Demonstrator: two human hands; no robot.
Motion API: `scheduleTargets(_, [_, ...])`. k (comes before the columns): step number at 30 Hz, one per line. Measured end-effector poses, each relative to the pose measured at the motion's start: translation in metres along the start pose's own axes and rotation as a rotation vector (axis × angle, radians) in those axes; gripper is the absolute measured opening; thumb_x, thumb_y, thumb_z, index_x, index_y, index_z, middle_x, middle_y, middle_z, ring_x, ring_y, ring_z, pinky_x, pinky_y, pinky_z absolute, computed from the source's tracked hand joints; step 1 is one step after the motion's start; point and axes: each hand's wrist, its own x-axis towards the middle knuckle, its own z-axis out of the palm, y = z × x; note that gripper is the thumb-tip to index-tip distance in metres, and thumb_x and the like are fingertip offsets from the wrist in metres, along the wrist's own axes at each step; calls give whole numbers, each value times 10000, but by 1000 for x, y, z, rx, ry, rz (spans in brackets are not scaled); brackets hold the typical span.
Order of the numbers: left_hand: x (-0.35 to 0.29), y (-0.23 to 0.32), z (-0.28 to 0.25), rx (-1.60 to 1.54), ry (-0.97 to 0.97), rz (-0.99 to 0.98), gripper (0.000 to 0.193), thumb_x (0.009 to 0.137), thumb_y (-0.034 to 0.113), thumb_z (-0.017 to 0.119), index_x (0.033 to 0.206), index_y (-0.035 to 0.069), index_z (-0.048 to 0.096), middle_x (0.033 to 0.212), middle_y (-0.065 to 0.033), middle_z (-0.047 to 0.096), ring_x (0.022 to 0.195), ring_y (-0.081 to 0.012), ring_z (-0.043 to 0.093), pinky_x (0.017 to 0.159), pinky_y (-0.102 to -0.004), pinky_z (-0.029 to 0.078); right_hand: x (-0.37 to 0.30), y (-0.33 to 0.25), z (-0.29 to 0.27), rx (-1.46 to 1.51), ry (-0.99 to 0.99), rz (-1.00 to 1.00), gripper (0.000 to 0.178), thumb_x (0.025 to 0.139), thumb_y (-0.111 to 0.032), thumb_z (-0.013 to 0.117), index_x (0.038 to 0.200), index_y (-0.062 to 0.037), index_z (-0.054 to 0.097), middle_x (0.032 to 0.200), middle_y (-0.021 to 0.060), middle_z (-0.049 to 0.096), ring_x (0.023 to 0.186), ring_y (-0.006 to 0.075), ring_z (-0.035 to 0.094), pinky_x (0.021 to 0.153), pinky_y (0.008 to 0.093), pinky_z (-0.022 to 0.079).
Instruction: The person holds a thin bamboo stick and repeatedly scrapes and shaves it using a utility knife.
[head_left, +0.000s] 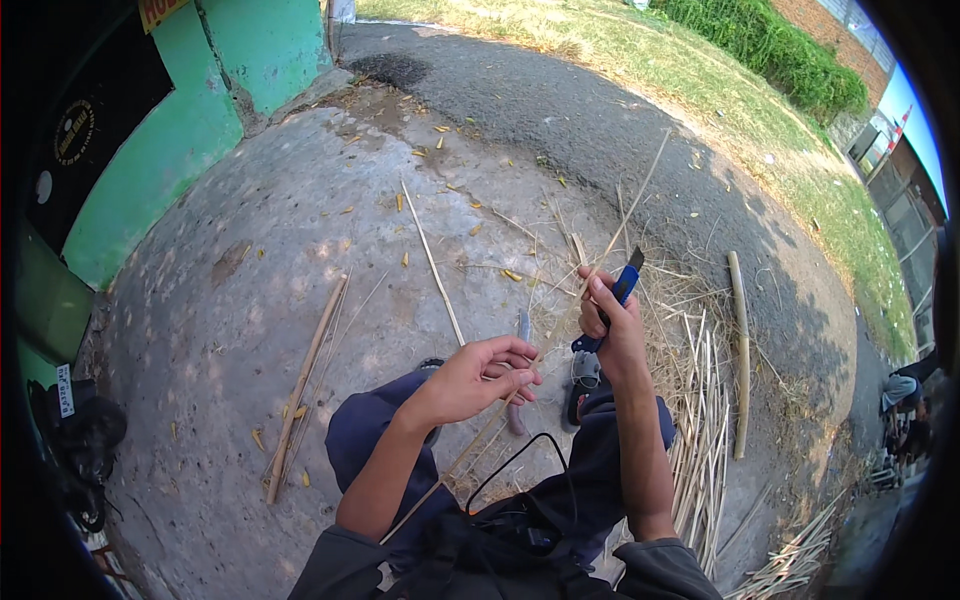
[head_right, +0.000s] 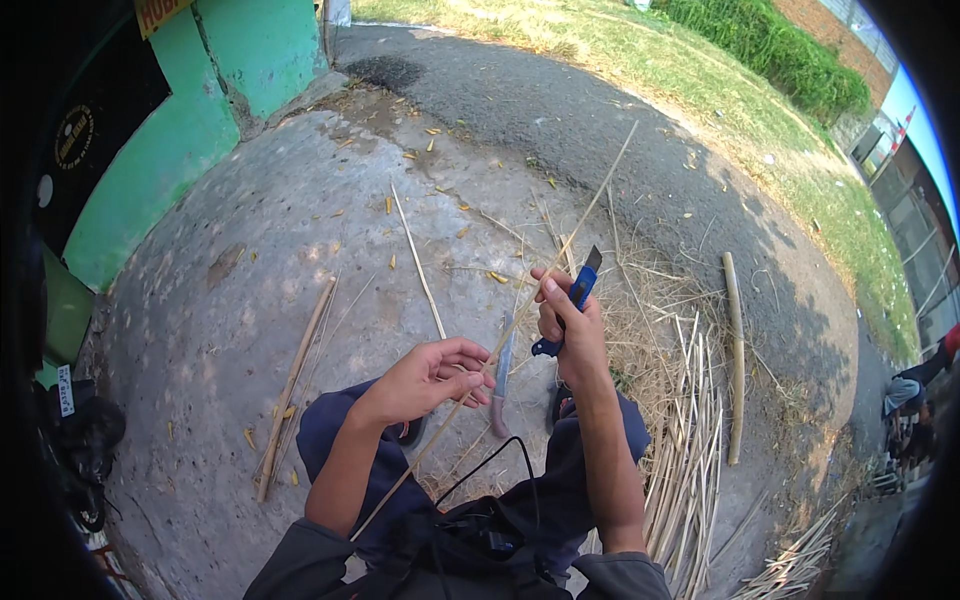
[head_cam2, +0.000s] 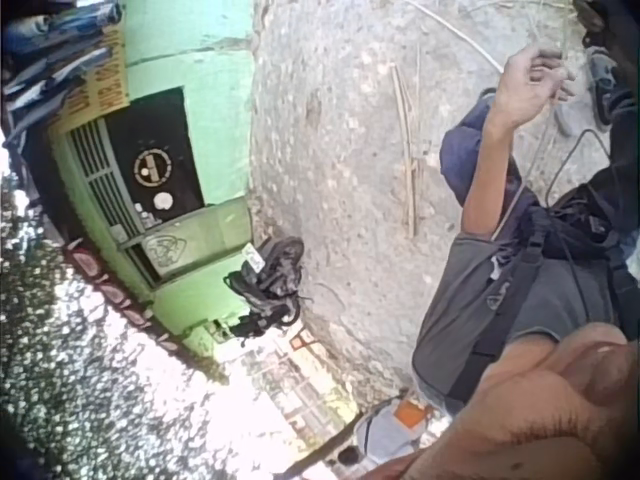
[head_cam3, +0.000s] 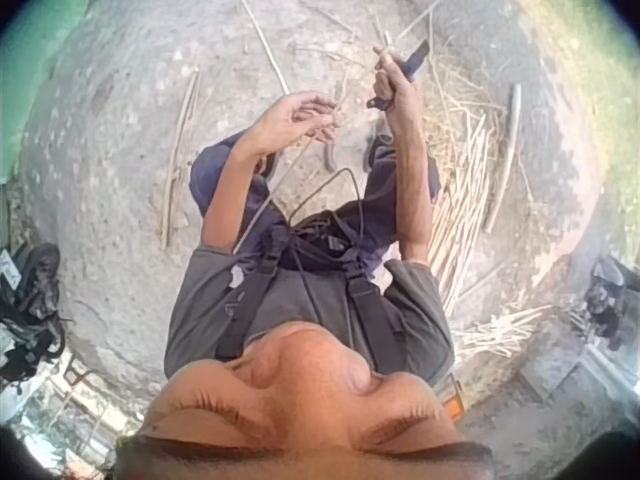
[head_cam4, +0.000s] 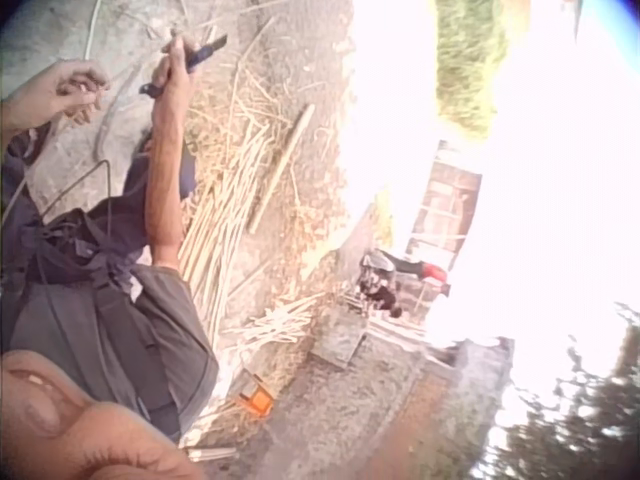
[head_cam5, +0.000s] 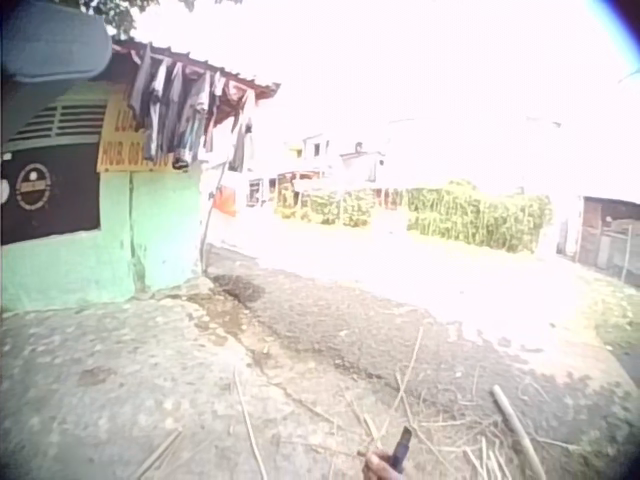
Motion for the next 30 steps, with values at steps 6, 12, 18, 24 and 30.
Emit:
scheduleTargets(6, [-7, 21, -6, 7, 142, 100, 303, 1030, 55, 669, 1300, -61, 596, 1090, -164, 724, 947, -234, 766, 833, -355, 651, -11, -10, 12, -84, -70, 26, 434, 1054, -249, 660, 1396, 15, 622, 998, 17, 658, 530, 0, 392, 491, 201, 288])
scheduleTargets(12, [-44, 119, -11, 126, 505, 529, 296, 1022, 64, 681, 1297, -30, 620, 1069, -132, 719, 894, -223, 772, 819, -366, 670, -22, -14, 7, -279, -309, 127, 441, 1036, -306, 669, 1362, -9, 675, 1124, 94, 762, 524, -1, 366, 478, 191, 280])
scheduleTargets(18, [-92, 172, -29, 189, 754, 1034, 315, 1052, 82, 640, 1333, -23, 541, 1124, -126, 705, 992, -256, 762, 915, -416, 660, -31, -28, 0, -471, -302, -2, 424, 992, -317, 716, 1306, -31, 720, 1121, 86, 776, 556, -9, 399, 498, 197, 320])
scheduleTargets(24, [-55, 127, -25, -22, 836, 977, 162, 1092, 84, 563, 1234, 45, 497, 1230, -162, 632, 1227, -362, 678, 1104, -481, 578, -36, -25, -2, -833, 57, -283, 425, 888, -189, 853, 1285, -81, 748, 831, -27, 574, 630, 47, 441, 574, 249, 349])
scheduleTargets(30, [-11, 49, -23, -294, 815, 844, 101, 1097, 79, 546, 1185, 66, 497, 1251, -146, 619, 1309, -375, 630, 1151, -483, 543, -29, -18, -6, -984, 259, -489, 355, 895, -176, 848, 1235, -101, 781, 915, 1, 566, 682, 98, 500, 596, 287, 399])
